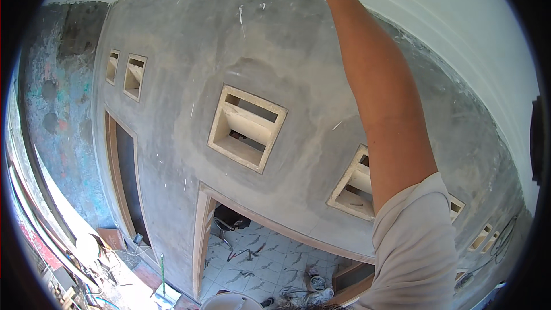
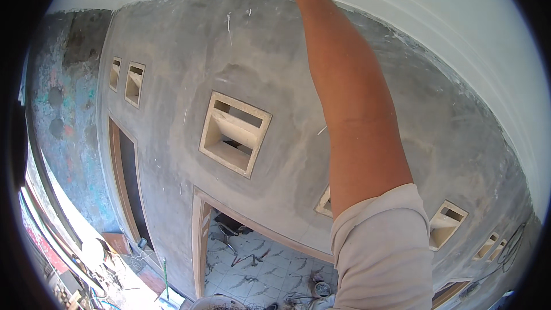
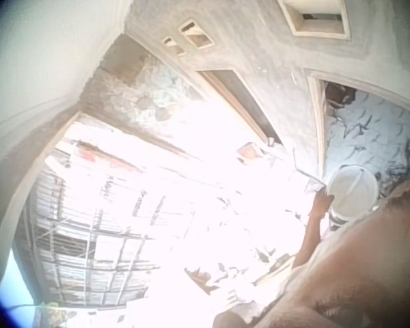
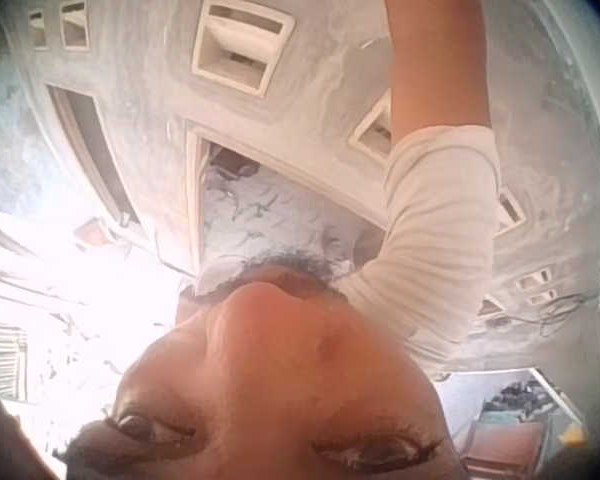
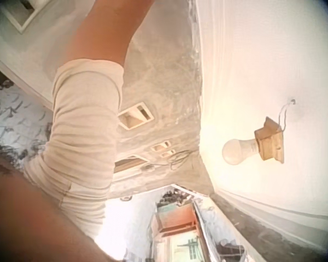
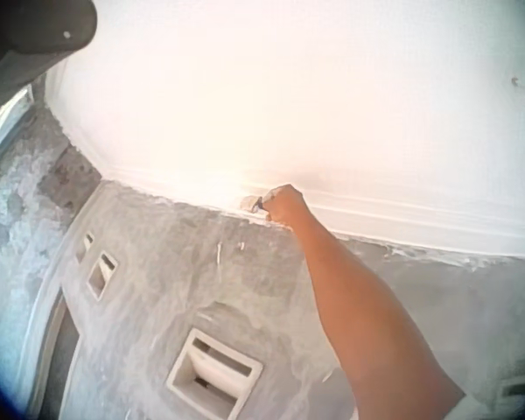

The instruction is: The person is painting the trim of a ceiling with a paintbrush. They dip the brush into a bucket of white paint and apply it along the top edge of the concrete wall.

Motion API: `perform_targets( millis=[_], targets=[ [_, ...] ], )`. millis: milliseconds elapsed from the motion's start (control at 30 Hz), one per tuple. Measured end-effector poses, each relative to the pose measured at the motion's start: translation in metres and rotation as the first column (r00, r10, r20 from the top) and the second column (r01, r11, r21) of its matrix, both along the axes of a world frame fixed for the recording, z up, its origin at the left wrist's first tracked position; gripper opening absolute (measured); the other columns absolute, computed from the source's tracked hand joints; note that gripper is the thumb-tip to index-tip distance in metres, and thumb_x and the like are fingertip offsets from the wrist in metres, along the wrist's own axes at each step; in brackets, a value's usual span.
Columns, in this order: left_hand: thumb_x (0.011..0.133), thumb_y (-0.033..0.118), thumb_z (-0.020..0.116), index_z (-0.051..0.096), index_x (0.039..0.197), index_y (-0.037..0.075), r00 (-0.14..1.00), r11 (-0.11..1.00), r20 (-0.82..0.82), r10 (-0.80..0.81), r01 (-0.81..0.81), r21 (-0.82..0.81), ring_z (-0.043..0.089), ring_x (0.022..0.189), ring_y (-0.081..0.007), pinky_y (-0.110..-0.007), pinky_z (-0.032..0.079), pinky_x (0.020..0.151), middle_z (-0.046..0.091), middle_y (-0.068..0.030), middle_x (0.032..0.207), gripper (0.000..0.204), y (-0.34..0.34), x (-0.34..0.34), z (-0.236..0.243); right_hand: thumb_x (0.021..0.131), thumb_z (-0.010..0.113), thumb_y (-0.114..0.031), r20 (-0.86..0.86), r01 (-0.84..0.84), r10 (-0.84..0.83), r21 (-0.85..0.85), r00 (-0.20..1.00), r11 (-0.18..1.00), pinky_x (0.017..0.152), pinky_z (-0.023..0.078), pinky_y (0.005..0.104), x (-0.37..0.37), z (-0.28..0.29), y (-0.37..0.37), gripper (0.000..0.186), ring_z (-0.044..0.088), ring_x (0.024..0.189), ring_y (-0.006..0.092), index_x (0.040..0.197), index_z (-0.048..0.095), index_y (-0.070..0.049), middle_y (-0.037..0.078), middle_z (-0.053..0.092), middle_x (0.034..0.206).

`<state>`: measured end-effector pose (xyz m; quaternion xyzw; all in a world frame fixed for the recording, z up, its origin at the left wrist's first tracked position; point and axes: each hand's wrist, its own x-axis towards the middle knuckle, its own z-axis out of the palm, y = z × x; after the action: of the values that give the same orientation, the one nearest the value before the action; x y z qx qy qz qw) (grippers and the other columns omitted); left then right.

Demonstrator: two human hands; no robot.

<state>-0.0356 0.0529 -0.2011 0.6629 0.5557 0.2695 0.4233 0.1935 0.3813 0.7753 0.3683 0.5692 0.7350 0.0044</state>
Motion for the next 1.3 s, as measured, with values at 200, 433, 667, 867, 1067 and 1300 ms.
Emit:
perform_targets(
  millis=[200, 433, 667, 867, 1067, 1300],
  targets=[
    [0.087, 0.026, 0.059, 0.061, 0.123, -0.001, 0.983, 0.963, 0.177, 0.051, -0.002, -0.269, 0.051, 0.119, -0.0474, -0.051, 0.042, 0.102, 0.057, -0.0297, 0.128, 0.045, 0.001, -0.022, 0.12, 0.083, 0.065, -0.029, 0.082, 0.177, -0.182, 0.065, 0.98, 0.982, 0.077, 0.058, 0.0448, -0.045, 0.015, 0.039, 0.026, 0.071, 0.089, 0.0304, 0.106, 0.074, -0.021, 0.008, 0.074, 0.093],
    [0.084, 0.022, 0.059, 0.063, 0.117, -0.002, 0.988, 0.968, 0.139, 0.074, -0.037, -0.248, 0.053, 0.117, -0.0455, -0.05, 0.042, 0.101, 0.06, -0.03, 0.122, 0.041, 0.006, -0.016, 0.065, 0.081, 0.069, -0.03, 0.168, 0.471, -0.481, 0.098, 0.861, 0.877, 0.072, 0.059, 0.0444, -0.041, 0.026, -0.039, 0.027, 0.072, 0.082, 0.031, 0.107, 0.076, -0.029, 0.006, 0.074, 0.087],
    [0.083, 0.018, 0.061, 0.062, 0.119, -0.004, 0.976, 0.943, 0.217, 0.009, 0.064, -0.328, 0.056, 0.114, -0.0451, -0.048, 0.044, 0.099, 0.064, -0.0295, 0.116, 0.043, 0.024, -0.023, 0.095, 0.082, 0.071, -0.032, -0.271, 0.4, -0.419, -0.124, 0.867, 0.908, 0.063, 0.055, 0.0437, -0.055, 0.022, -0.075, 0.019, 0.07, 0.071, 0.0302, 0.088, 0.077, -0.015, 0.008, 0.073, 0.076],
    [0.083, 0.017, 0.061, 0.062, 0.117, -0.005, 0.985, 0.956, 0.154, 0.079, -0.032, -0.29, 0.06, 0.108, -0.045, -0.049, 0.046, 0.095, 0.066, -0.0288, 0.111, 0.041, 0.022, -0.02, 0.098, 0.079, 0.073, -0.034, 0.049, 0.406, -0.414, 0.117, 0.909, 0.906, 0.063, 0.056, 0.0448, -0.083, 0.023, 0.031, 0.021, 0.071, 0.073, 0.031, 0.085, 0.078, -0.015, 0.009, 0.071, 0.073],
    [0.082, 0.016, 0.059, 0.062, 0.117, -0.005, 0.963, 0.954, 0.258, 0.074, 0.007, -0.299, 0.059, 0.11, -0.0462, -0.049, 0.045, 0.096, 0.066, -0.0297, 0.112, 0.04, 0.014, -0.03, 0.106, 0.073, 0.078, -0.034, 0.082, 0.285, -0.311, 0.239, 0.947, 0.928, 0.072, 0.059, 0.0435, -0.022, 0.04, 0.016, 0.022, 0.071, 0.084, 0.0341, 0.082, 0.078, -0.013, 0.011, 0.074, 0.083],
    [0.082, 0.017, 0.059, 0.062, 0.117, -0.005, 0.975, 0.977, 0.223, 0.015, 0.033, -0.209, 0.058, 0.11, -0.0472, -0.049, 0.045, 0.096, 0.065, -0.03, 0.112, 0.041, 0.016, -0.032, 0.083, 0.08, 0.073, -0.038, 0.072, 0.63, -0.667, 0.267, 0.741, 0.729, 0.071, 0.056, 0.0439, -0.023, 0.023, -0.126, 0.023, 0.072, 0.08, 0.0277, 0.085, 0.079, -0.016, 0.007, 0.075, 0.083]
  ],
)
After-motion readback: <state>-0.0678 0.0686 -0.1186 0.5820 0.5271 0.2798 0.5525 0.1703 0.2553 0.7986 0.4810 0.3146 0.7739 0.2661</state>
